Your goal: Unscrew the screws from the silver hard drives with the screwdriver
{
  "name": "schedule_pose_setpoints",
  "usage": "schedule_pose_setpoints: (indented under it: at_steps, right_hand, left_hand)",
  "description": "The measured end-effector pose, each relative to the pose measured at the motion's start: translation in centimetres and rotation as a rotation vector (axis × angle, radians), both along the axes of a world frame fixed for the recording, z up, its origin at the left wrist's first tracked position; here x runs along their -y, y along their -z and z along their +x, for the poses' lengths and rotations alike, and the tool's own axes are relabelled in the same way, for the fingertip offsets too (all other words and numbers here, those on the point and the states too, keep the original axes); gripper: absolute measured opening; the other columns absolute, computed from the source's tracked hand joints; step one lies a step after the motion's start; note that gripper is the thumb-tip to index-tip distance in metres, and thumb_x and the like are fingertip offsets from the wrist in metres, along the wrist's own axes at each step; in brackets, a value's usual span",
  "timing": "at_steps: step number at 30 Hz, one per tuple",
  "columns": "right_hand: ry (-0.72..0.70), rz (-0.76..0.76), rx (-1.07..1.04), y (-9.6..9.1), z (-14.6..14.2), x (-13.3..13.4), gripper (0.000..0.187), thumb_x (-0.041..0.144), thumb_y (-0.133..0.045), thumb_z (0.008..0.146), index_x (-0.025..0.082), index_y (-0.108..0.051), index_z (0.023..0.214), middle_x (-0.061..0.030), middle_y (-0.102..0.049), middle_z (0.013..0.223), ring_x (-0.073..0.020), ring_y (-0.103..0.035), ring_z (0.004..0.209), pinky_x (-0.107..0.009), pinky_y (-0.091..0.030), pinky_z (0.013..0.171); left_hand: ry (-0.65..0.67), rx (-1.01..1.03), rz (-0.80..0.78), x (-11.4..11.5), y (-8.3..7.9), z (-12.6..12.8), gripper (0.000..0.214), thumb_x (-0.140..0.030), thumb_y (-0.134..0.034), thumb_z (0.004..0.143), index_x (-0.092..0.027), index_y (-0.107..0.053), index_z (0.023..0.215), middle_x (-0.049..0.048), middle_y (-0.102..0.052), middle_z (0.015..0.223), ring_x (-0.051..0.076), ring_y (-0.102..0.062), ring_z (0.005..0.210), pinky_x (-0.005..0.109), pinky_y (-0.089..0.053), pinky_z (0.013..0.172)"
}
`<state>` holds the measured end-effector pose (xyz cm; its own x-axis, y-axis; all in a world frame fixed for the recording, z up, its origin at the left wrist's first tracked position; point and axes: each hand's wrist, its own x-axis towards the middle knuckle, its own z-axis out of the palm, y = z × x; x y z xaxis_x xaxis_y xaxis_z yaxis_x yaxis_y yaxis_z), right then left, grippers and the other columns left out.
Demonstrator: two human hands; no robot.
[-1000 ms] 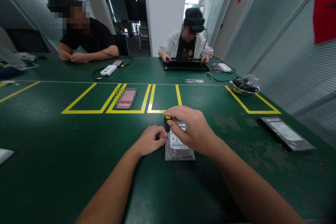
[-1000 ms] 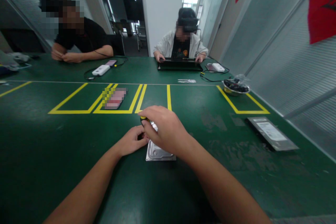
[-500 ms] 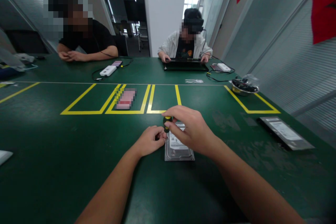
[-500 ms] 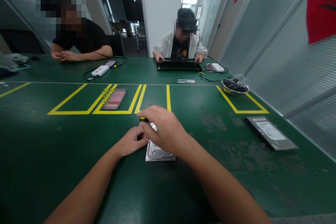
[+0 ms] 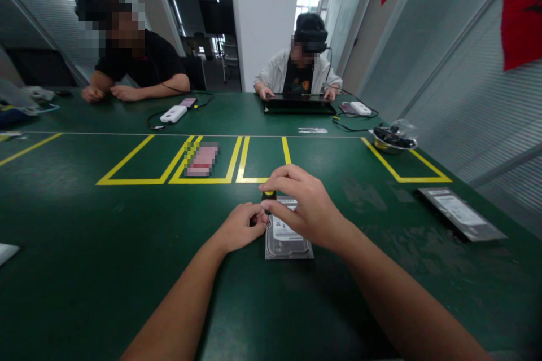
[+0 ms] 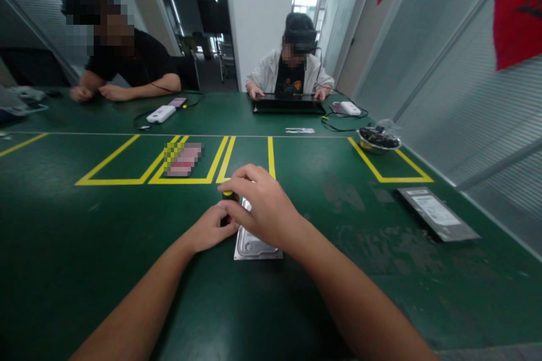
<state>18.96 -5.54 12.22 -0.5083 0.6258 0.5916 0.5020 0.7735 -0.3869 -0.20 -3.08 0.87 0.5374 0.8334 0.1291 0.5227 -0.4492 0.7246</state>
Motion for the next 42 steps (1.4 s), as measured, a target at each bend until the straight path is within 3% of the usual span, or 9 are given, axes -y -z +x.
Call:
schedule_pose_setpoints:
  at_steps: [3, 7, 10, 13, 19, 25, 32, 38, 42]
  right_hand:
    - [0.019, 0.011, -0.002, 0.02, 0.01, -0.13, 0.017, 0.023, -0.061, 0.086, 0.016, -0.068, 0.1, -0.0077, -0.066, 0.095, -0.0182, -0.059, 0.09, -0.034, -0.048, 0.081]
    - [-0.061, 0.023, -0.038, -0.04, 0.12, -0.12, 0.024, 0.012, -0.054, 0.086, 0.016, -0.065, 0.107, -0.006, -0.069, 0.104, -0.017, -0.061, 0.097, -0.035, -0.046, 0.089]
    - [-0.035, 0.0, -0.03, 0.11, 0.09, -0.13, 0.022, 0.019, -0.059, 0.086, 0.016, -0.066, 0.107, -0.0092, -0.065, 0.108, -0.0187, -0.058, 0.101, -0.035, -0.047, 0.088]
    - [0.018, -0.007, -0.02, 0.29, -0.02, -0.23, 0.021, 0.027, -0.063, 0.085, 0.016, -0.068, 0.102, -0.0088, -0.06, 0.098, -0.0186, -0.056, 0.093, -0.034, -0.047, 0.081]
    - [-0.055, 0.045, -0.054, 0.24, -0.09, -0.28, 0.023, 0.012, -0.055, 0.085, 0.014, -0.064, 0.106, -0.007, -0.068, 0.1, -0.0174, -0.059, 0.096, -0.034, -0.045, 0.086]
    - [0.01, -0.002, -0.052, 0.54, -0.14, -0.35, 0.021, 0.025, -0.062, 0.085, 0.015, -0.067, 0.102, -0.0093, -0.061, 0.098, -0.0189, -0.057, 0.093, -0.035, -0.047, 0.082]
    - [-0.05, 0.052, -0.083, 0.6, -0.07, -0.43, 0.025, 0.014, -0.056, 0.085, 0.016, -0.062, 0.109, -0.006, -0.068, 0.102, -0.0177, -0.059, 0.096, -0.035, -0.045, 0.086]
    - [0.019, -0.005, -0.068, 0.78, -0.16, -0.49, 0.021, 0.027, -0.063, 0.085, 0.016, -0.067, 0.102, -0.0082, -0.062, 0.098, -0.0189, -0.057, 0.094, -0.035, -0.047, 0.082]
    - [0.004, 0.015, -0.054, 0.61, -0.14, -0.52, 0.018, 0.021, -0.057, 0.086, 0.019, -0.065, 0.102, -0.006, -0.066, 0.096, -0.0185, -0.057, 0.092, -0.036, -0.045, 0.083]
  left_hand:
    - [0.015, 0.005, -0.011, 0.02, -0.11, 0.04, 0.005, -0.017, -0.056, 0.077, -0.016, -0.055, 0.072, -0.0036, -0.054, 0.066, 0.012, -0.049, 0.064, 0.024, -0.034, 0.062]
    - [0.024, 0.002, -0.002, 0.0, -0.26, 0.06, 0.007, -0.017, -0.057, 0.077, -0.016, -0.054, 0.071, -0.0036, -0.055, 0.066, 0.012, -0.048, 0.064, 0.024, -0.035, 0.064]
    - [0.009, -0.006, 0.008, 0.05, -0.33, 0.08, 0.008, -0.017, -0.056, 0.077, -0.016, -0.054, 0.069, -0.0031, -0.054, 0.066, 0.013, -0.048, 0.064, 0.024, -0.034, 0.062]
    - [0.0, -0.008, -0.001, 0.12, -0.35, 0.1, 0.009, -0.017, -0.056, 0.077, -0.016, -0.053, 0.068, -0.0029, -0.054, 0.066, 0.013, -0.048, 0.064, 0.024, -0.033, 0.061]
    - [0.012, -0.006, 0.017, 0.01, -0.21, 0.11, 0.007, -0.016, -0.057, 0.076, -0.016, -0.053, 0.07, -0.0035, -0.053, 0.066, 0.012, -0.048, 0.064, 0.024, -0.034, 0.061]
    - [0.002, -0.003, -0.004, 0.04, -0.09, 0.09, 0.009, -0.016, -0.056, 0.076, -0.017, -0.052, 0.068, -0.0035, -0.053, 0.065, 0.012, -0.048, 0.063, 0.024, -0.033, 0.06]
    - [0.018, -0.006, 0.02, -0.02, -0.07, -0.05, 0.005, -0.017, -0.056, 0.076, -0.017, -0.054, 0.071, -0.0028, -0.055, 0.068, 0.013, -0.048, 0.066, 0.025, -0.035, 0.063]
    - [0.014, -0.003, -0.017, 0.12, -0.3, 0.04, 0.006, -0.018, -0.055, 0.076, -0.017, -0.053, 0.071, -0.0024, -0.054, 0.068, 0.013, -0.048, 0.066, 0.025, -0.035, 0.062]
    - [0.029, 0.006, -0.008, 0.1, -0.37, 0.11, 0.004, -0.017, -0.055, 0.076, -0.017, -0.054, 0.072, -0.0025, -0.054, 0.069, 0.013, -0.048, 0.066, 0.025, -0.036, 0.063]
